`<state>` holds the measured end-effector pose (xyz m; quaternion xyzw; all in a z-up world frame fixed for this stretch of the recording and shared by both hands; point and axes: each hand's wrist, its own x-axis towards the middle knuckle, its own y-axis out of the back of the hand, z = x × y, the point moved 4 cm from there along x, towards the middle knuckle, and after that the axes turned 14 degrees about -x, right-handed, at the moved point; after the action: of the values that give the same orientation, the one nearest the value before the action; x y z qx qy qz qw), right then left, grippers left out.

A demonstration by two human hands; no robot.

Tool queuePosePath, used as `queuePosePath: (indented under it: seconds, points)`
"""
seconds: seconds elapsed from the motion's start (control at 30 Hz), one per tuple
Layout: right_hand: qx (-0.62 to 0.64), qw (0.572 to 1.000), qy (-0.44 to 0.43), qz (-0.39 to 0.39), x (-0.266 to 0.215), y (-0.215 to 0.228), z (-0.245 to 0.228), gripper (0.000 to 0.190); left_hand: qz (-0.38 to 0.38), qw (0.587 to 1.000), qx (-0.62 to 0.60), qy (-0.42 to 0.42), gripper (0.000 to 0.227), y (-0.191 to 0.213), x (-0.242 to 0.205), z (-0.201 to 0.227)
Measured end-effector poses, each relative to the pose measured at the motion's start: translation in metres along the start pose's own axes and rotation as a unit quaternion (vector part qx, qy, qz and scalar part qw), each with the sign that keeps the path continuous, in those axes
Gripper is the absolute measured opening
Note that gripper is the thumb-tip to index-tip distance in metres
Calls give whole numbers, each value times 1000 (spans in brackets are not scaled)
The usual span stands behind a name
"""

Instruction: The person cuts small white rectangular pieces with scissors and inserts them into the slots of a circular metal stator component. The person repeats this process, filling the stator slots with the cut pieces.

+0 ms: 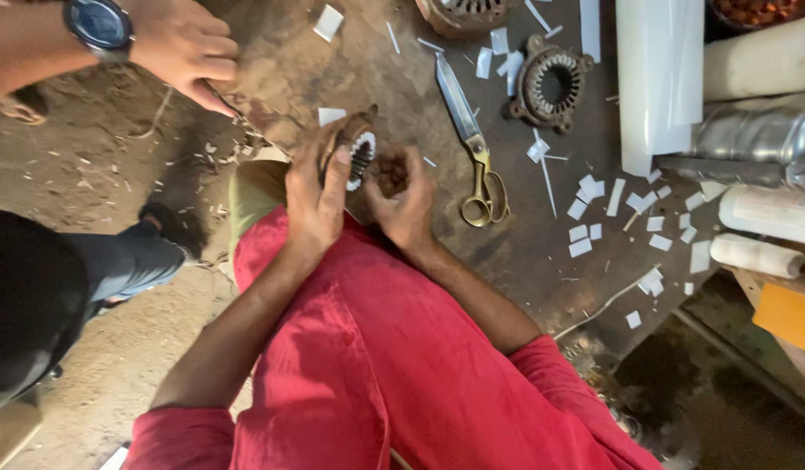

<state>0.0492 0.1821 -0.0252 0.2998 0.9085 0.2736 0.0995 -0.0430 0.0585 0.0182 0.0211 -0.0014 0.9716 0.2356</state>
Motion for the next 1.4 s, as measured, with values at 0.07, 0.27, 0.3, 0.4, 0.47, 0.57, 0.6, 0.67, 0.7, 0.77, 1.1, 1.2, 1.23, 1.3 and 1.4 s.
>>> queuePosePath:
  seconds: [0.07,0.27,0.3,0.4,0.47,0.57,0.6,0.67,0.7,0.77,1.1,1.2,1.23,1.3,1.4]
  points:
    - [-73,995,-67,-14,-4,3,-2,24,7,1000,-15,22,48,-3,-2,-7]
    - [-111,978,174,-23,-24,26,-39,56,30,995,-26,89,65,-12,-10,-26]
    - [-88,986,131,-56,-24,27,-34,58,9,996,-5,83,67,-15,-12,-26]
    - [-6,991,32,-129,-20,32,-18,58,-43,994,50,83,72,-31,-13,-23]
    - [73,988,-3,-134,-13,25,-10,52,-73,987,92,112,77,-35,-3,-20]
    - [240,957,-103,-124,-6,18,14,46,-84,987,103,91,76,-42,3,-16]
    - [247,952,-134,-125,-5,23,25,46,-82,991,84,72,71,-42,5,-17]
    - [271,931,-206,-130,-13,27,42,46,-80,994,60,42,59,-33,4,-23]
    - [313,914,-216,-142,-14,25,45,44,-79,995,44,31,53,-27,4,-25]
    - [399,872,-235,-162,-14,28,46,39,-82,996,16,7,46,-14,4,-26]
    - [452,829,-300,-138,-17,36,69,20,-94,986,138,-24,22,14,52,-35]
    - [452,829,-300,-138,-15,37,69,21,-79,953,254,-143,28,12,52,-10]
    - [448,830,-300,-141,-16,37,66,21,-72,946,268,-168,27,12,50,0]
    - [442,834,-298,-146,-13,37,62,23,-98,943,249,-198,23,5,44,14]
    - [429,839,-297,-151,-17,39,60,25,-189,945,182,-193,18,-13,30,19]
